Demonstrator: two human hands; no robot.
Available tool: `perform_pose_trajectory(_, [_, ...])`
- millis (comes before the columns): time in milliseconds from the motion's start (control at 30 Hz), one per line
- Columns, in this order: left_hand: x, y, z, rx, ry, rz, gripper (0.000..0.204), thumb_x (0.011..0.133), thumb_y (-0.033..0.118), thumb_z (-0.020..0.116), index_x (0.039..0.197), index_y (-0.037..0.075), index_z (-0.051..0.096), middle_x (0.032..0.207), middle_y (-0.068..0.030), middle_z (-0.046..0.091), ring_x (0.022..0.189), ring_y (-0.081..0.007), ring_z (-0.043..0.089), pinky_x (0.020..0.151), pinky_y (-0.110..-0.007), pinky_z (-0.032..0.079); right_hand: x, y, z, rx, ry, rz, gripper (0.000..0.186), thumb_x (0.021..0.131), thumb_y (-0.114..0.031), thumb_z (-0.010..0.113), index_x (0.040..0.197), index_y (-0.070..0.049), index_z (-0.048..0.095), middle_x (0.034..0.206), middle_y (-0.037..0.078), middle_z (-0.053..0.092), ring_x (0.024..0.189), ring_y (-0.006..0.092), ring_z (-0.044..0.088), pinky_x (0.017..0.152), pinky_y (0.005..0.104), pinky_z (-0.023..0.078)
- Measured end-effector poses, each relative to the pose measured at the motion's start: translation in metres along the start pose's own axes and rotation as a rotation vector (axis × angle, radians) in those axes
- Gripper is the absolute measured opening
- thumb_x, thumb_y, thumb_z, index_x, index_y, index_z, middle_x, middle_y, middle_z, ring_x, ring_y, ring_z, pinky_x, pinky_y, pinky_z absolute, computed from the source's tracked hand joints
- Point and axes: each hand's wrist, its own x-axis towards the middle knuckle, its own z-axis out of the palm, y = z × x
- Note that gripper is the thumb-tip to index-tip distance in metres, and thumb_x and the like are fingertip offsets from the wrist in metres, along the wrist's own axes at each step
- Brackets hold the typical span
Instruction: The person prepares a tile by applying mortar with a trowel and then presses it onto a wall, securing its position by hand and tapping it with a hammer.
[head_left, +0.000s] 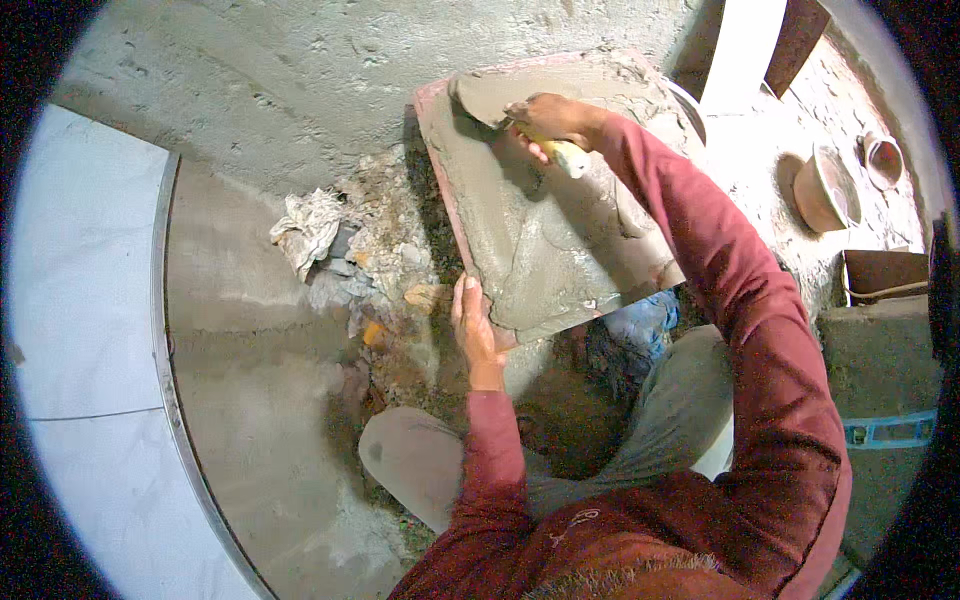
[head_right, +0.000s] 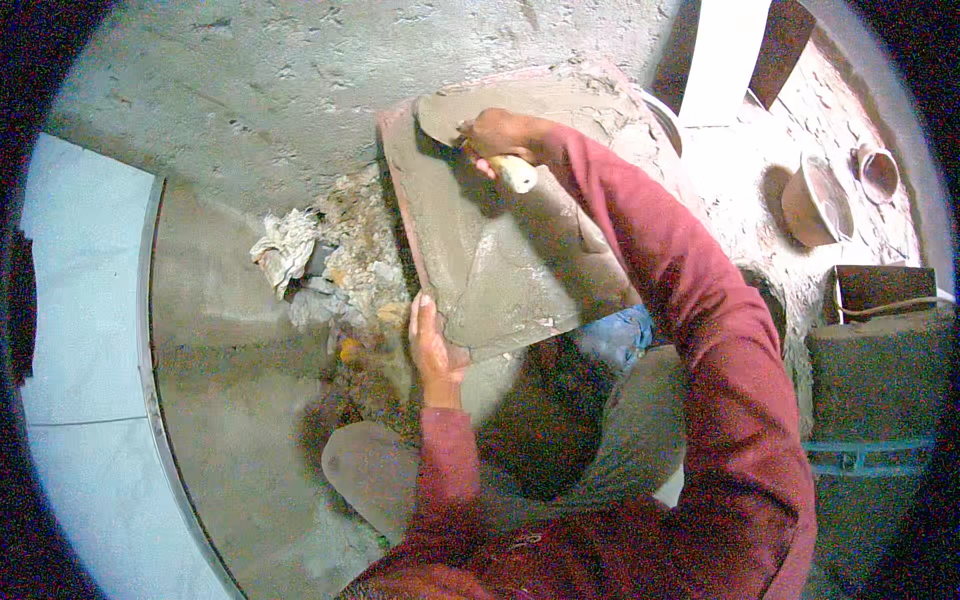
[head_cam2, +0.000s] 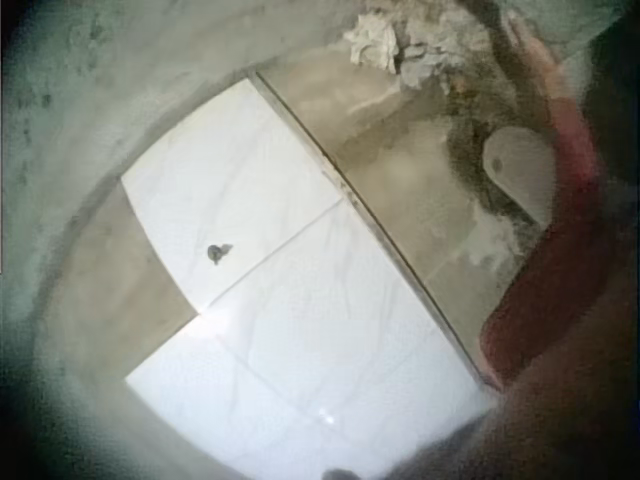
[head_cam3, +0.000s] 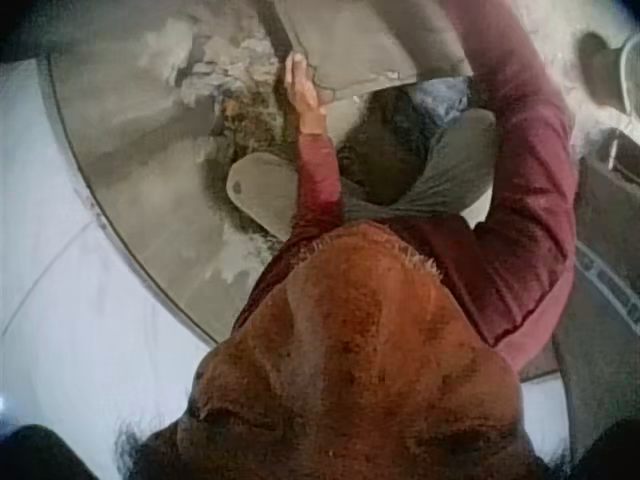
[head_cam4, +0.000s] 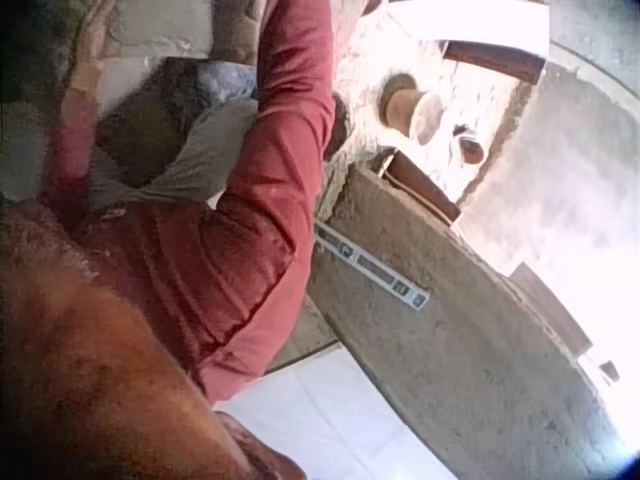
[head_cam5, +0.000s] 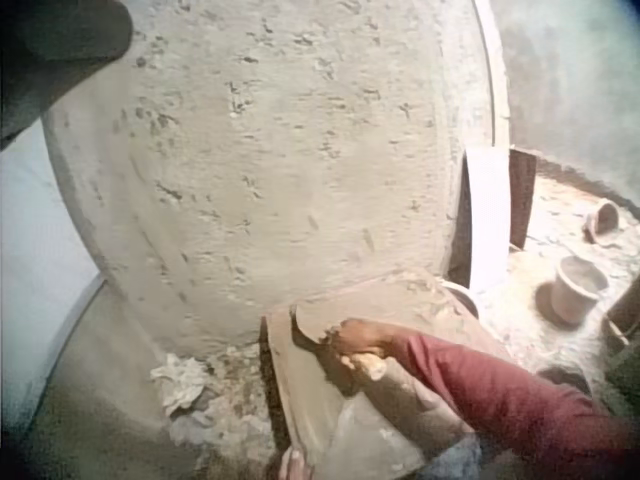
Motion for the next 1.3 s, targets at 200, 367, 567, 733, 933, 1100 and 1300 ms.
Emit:
perform_pose_trajectory(200, [0.007,-0.016,0.018,-0.14,-0.12,-0.038,0.055,0.097,0.035,0.06,0.138,-0.001,0.049,0.13,-0.0092,0.057,0.116,-0.0215,0.054,0.102,-0.036,0.041,0.042,0.002,-0.035,-0.504,-0.155,-0.53,0.036,0.1,-0.035,0.048,0.102,-0.002,0.062,0.077,0.01,0.062,0.068,0.0207,0.065,0.058,0.035,0.054])
perform_pose_trajectory(367, [0.002,-0.007,0.032,0.006,-0.097,-0.014,0.054,0.097,0.033,0.059,0.136,-0.003,0.05,0.128,-0.0087,0.057,0.117,-0.0206,0.052,0.102,-0.035,0.04,0.014,0.02,-0.055,-1.024,0.421,-0.377,0.026,0.095,-0.03,0.054,0.109,-0.012,0.066,0.087,0.016,0.064,0.078,0.03,0.066,0.071,0.0413,0.053])
perform_pose_trajectory(567, [-0.002,0.003,0.009,0.003,0.006,0.013,0.053,0.096,0.034,0.06,0.134,-0.002,0.051,0.123,-0.0076,0.058,0.113,-0.0195,0.053,0.101,-0.035,0.042,-0.048,0.021,0.016,-1.544,0.634,-0.873,0.018,0.093,-0.019,0.052,0.1,-0.007,0.064,0.093,0.014,0.07,0.088,0.0293,0.07,0.072,0.0412,0.055])
perform_pose_trajectory(733, [-0.001,0.001,0.017,-0.031,-0.069,-0.037,0.055,0.095,0.035,0.06,0.136,-0.001,0.049,0.122,-0.008,0.058,0.113,-0.0203,0.054,0.101,-0.036,0.042,-0.038,-0.01,0.038,-1.595,0.508,-0.686,0.02,0.092,-0.017,0.052,0.098,-0.002,0.063,0.09,0.015,0.07,0.085,0.0289,0.071,0.071,0.0394,0.056])
perform_pose_trajectory(933, [0.004,-0.001,0.001,-0.03,-0.062,0.005,0.054,0.095,0.036,0.06,0.134,0.0,0.05,0.127,-0.0087,0.056,0.115,-0.0211,0.053,0.099,-0.036,0.042,-0.034,-0.006,-0.029,-1.565,0.608,-0.497,0.02,0.089,-0.02,0.056,0.089,-0.005,0.069,0.086,0.015,0.072,0.083,0.0289,0.072,0.071,0.0421,0.057])
perform_pose_trajectory(1100, [0.002,0.0,0.006,-0.001,-0.061,0.005,0.047,0.098,0.033,0.055,0.133,0.002,0.051,0.127,-0.0081,0.055,0.117,-0.0223,0.053,0.101,-0.039,0.042,-0.048,0.009,-0.077,-1.213,0.233,-0.299,0.03,0.093,-0.029,0.056,0.095,-0.002,0.069,0.094,0.017,0.07,0.076,0.0351,0.068,0.065,0.0434,0.056])
perform_pose_trajectory(1300, [0.002,-0.003,0.013,0.006,-0.107,-0.02,0.054,0.097,0.034,0.055,0.139,0.001,0.045,0.134,-0.0092,0.052,0.121,-0.0243,0.051,0.103,-0.039,0.041,-0.065,0.037,-0.144,-1.27,0.318,-0.249,0.035,0.098,-0.033,0.054,0.101,0.0,0.065,0.098,0.018,0.067,0.092,0.0348,0.065,0.082,0.042,0.052])
